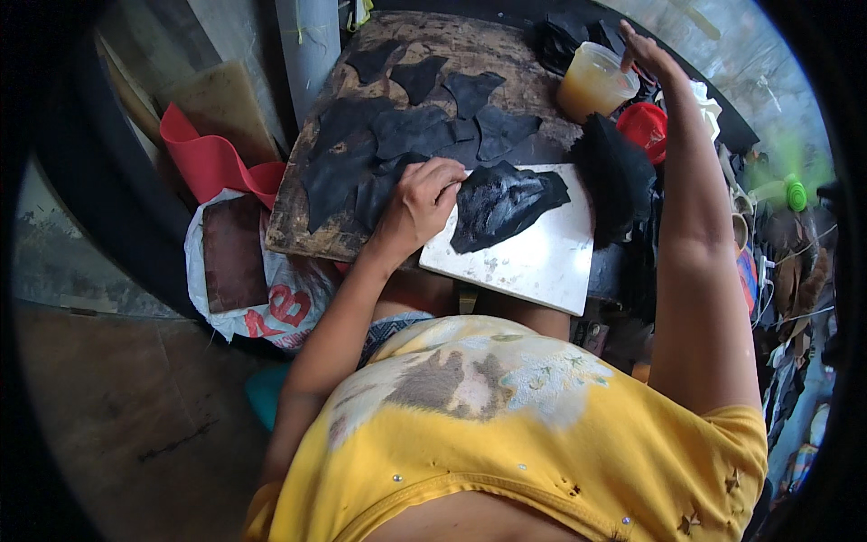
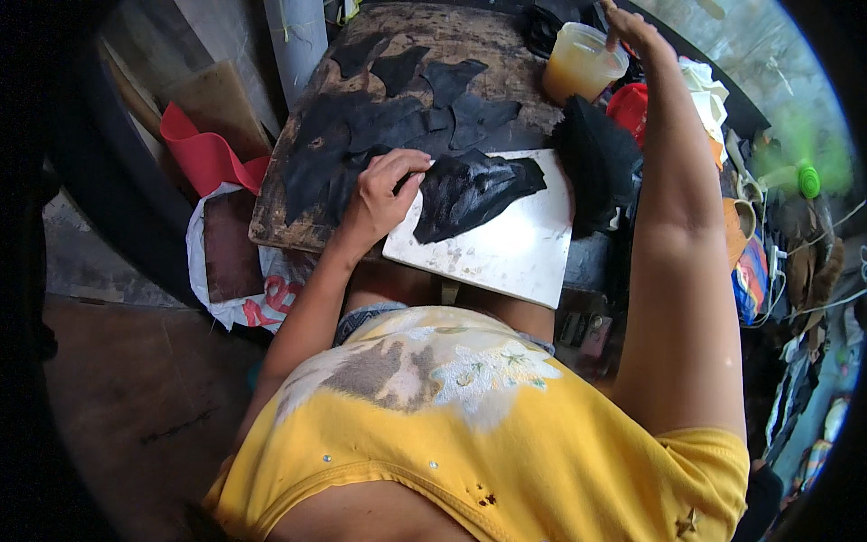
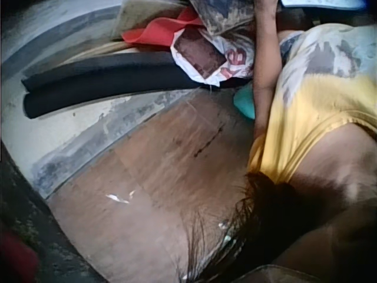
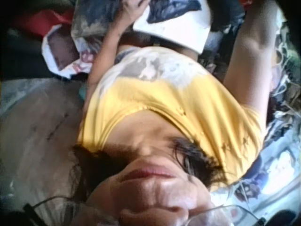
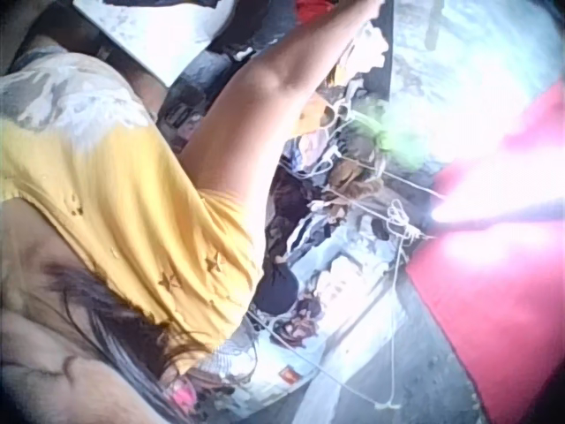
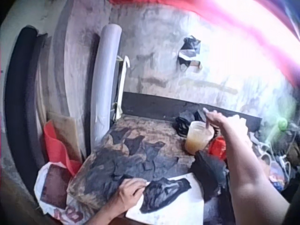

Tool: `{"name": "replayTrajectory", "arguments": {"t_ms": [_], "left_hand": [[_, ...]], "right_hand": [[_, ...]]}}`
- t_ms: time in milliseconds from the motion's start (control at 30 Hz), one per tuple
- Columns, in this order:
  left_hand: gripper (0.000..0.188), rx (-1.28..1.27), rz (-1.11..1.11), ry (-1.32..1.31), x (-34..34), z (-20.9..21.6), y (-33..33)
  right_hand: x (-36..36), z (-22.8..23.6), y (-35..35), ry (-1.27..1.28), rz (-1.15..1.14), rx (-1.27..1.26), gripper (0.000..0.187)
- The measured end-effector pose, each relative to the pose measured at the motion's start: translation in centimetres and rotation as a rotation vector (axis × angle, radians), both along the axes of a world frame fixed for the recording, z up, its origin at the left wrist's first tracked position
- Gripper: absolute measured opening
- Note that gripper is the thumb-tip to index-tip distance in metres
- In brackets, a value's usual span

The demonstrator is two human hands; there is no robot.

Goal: The person repeatedly places a small black leather piece on a white board, rubs it with both hands, and then uses red-handled scissors to trim its edges. The trimmed pieces are set aside on the work surface.

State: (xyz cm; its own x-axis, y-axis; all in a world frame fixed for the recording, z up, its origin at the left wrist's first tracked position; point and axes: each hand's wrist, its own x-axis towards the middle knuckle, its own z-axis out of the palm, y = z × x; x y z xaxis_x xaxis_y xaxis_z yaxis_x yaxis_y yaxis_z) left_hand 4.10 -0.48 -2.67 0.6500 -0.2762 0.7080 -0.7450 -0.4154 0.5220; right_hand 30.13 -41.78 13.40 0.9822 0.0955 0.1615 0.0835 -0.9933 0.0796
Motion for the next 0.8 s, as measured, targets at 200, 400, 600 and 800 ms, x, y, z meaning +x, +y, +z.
{"name": "replayTrajectory", "arguments": {"t_ms": [200, 400, 600, 800], "left_hand": [[0.013, -0.010, -0.008, -0.009, 0.1, -0.4, -0.1], [0.027, 0.015, -0.027, -0.005, -0.4, -0.1, 0.0], [0.029, -0.033, 0.024, 0.016, -0.6, -0.9, 0.0], [0.020, -0.034, 0.009, -0.008, -1.0, -0.4, 0.0]], "right_hand": [[-11.3, -2.8, 6.3, -0.001, 0.205, 0.059, 0.052], [-22.3, -8.3, 21.5, 0.317, 0.533, 1.052, 0.067], [-20.0, -8.9, 27.4, 0.604, 0.734, 1.043, 0.069], [-18.5, -9.6, 28.3, 0.652, 0.673, 0.795, 0.069]]}}
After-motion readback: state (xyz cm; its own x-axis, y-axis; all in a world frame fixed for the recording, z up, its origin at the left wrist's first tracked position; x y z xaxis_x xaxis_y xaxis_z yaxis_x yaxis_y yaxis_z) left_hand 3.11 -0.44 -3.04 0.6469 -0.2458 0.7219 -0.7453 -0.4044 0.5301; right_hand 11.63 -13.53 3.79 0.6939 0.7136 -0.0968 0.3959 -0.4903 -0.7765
